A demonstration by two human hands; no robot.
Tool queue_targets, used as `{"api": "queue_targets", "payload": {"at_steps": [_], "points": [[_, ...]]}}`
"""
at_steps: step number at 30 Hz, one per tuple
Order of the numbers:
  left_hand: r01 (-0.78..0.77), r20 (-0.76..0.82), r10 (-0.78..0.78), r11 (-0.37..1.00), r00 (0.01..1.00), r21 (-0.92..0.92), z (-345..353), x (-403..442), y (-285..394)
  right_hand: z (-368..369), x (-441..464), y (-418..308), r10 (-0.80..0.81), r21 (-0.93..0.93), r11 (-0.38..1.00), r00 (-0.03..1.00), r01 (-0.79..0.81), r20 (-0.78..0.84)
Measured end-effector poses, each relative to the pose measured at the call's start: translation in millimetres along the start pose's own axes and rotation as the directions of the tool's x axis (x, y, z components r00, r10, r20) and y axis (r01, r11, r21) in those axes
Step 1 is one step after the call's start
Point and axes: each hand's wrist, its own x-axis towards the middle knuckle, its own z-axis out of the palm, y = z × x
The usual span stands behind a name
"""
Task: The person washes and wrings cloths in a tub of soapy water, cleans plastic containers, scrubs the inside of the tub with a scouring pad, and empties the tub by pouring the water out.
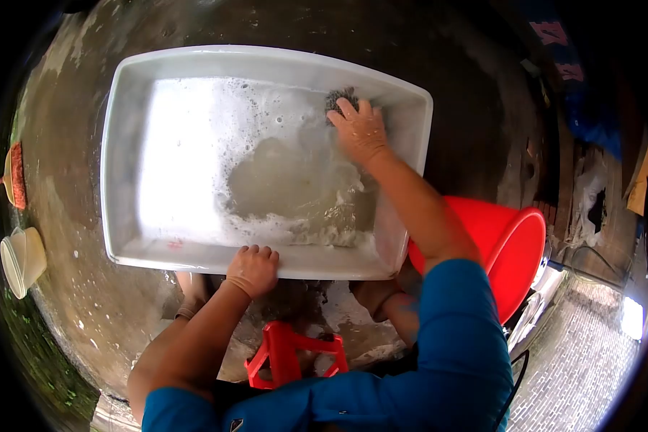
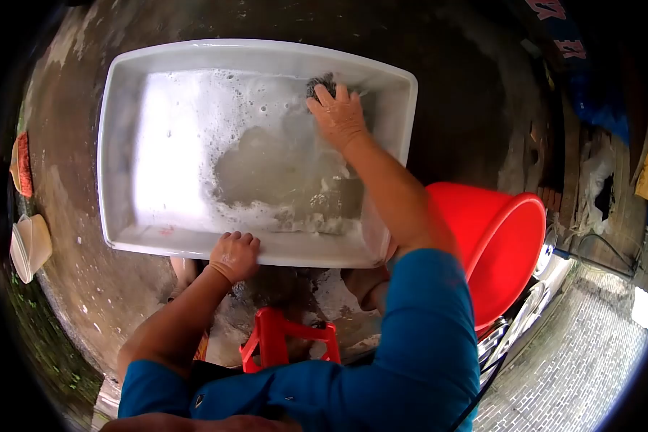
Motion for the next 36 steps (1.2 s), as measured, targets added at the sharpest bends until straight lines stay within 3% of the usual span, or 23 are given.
{"api": "queue_targets", "payload": {"at_steps": [1,2,4,6,7,9,10,12,13,14,15,17,19,20,24,26,27,28,30,31,33,35,36], "points": [[-0.006,0.004,0.006,1.0,1.0,0.007,-1,1,0,-23,6,7,-0.195,-0.13,0.975,0.977,0.183,-0.088],[-0.019,0.017,0.019,1.0,1.0,0.016,-2,0,0,-32,8,17,-0.192,-0.126,0.975,0.978,0.182,-0.079],[-0.017,0.023,0.017,1.0,1.0,0.012,1,0,1,-34,18,50,-0.027,-0.314,0.946,0.985,0.08,0.169],[-0.004,0.032,0.003,1.0,0.999,0.014,1,1,-2,-9,2,76,-0.022,-0.451,0.875,0.945,0.175,0.325],[-0.016,0.012,0.016,1.0,1.0,0.01,1,2,-1,-6,0,80,-0.025,-0.444,0.878,0.944,0.178,0.329],[-0.016,0.0,0.016,1.0,1.0,0.001,7,2,-2,3,2,83,0.316,-0.501,0.865,0.778,-0.002,0.542],[-0.041,-0.053,0.041,0.999,0.998,-0.002,11,0,-4,21,1,80,0.311,-0.49,0.872,0.776,-0.003,0.549],[-0.066,-0.112,0.066,0.998,0.991,0.001,11,-1,-4,56,6,70,0.513,-0.358,0.859,0.609,-0.367,0.606],[-0.056,-0.132,0.053,0.998,0.99,-0.02,5,4,-2,62,14,63,0.509,-0.353,0.861,0.622,-0.366,0.595],[-0.049,-0.134,0.043,0.998,0.99,-0.044,1,3,-3,69,10,49,0.688,-0.197,0.704,0.587,-0.682,0.426],[-0.047,-0.118,0.041,0.998,0.992,-0.046,1,-3,-4,75,-2,34,0.844,0.022,0.462,0.448,-0.886,0.295],[-0.048,0.009,0.048,0.999,0.999,-0.011,3,2,-4,81,-22,29,0.766,0.119,0.558,0.564,-0.822,0.309],[-0.088,-0.094,0.088,0.996,0.992,0.006,8,0,-3,88,-40,-2,0.672,0.094,0.666,0.649,-0.74,0.356],[-0.108,-0.185,0.112,0.994,0.976,0.034,11,-2,-4,82,-44,-25,0.666,0.107,0.669,0.657,-0.735,0.353],[-0.09,-0.23,0.102,0.994,0.968,0.06,27,-4,-6,65,-47,-77,0.613,0.25,0.673,0.714,-0.696,0.338],[-0.063,-0.192,0.065,0.998,0.979,0.015,25,-7,-4,57,-44,-80,0.454,0.5,0.585,0.769,-0.638,0.451],[-0.067,-0.193,0.069,0.998,0.979,0.014,28,-9,-3,53,-46,-75,0.457,0.497,0.585,0.767,-0.641,0.45],[-0.03,-0.174,0.029,1.0,0.984,0.001,34,-7,-5,47,-43,-62,0.62,0.616,0.403,0.697,-0.676,0.36],[0.014,-0.154,-0.016,1.0,0.988,-0.013,39,-4,-7,30,-33,-34,0.885,0.824,0.095,0.427,-0.558,0.187],[-0.003,-0.16,0.004,1.0,0.987,0.007,36,-5,-5,11,-25,-22,0.967,0.901,-0.003,0.23,-0.433,0.114],[-0.026,-0.151,0.03,0.999,0.988,0.034,26,-7,-3,-7,0,3,0.993,0.99,-0.108,0.03,-0.085,0.111],[-0.031,-0.105,0.035,0.999,0.994,0.039,15,-4,-1,20,29,43,0.918,0.905,-0.392,0.003,-0.166,0.398],[-0.028,-0.098,0.032,0.999,0.995,0.043,19,-4,-1,36,32,47,0.914,0.902,-0.4,0.001,-0.163,0.406]]}}
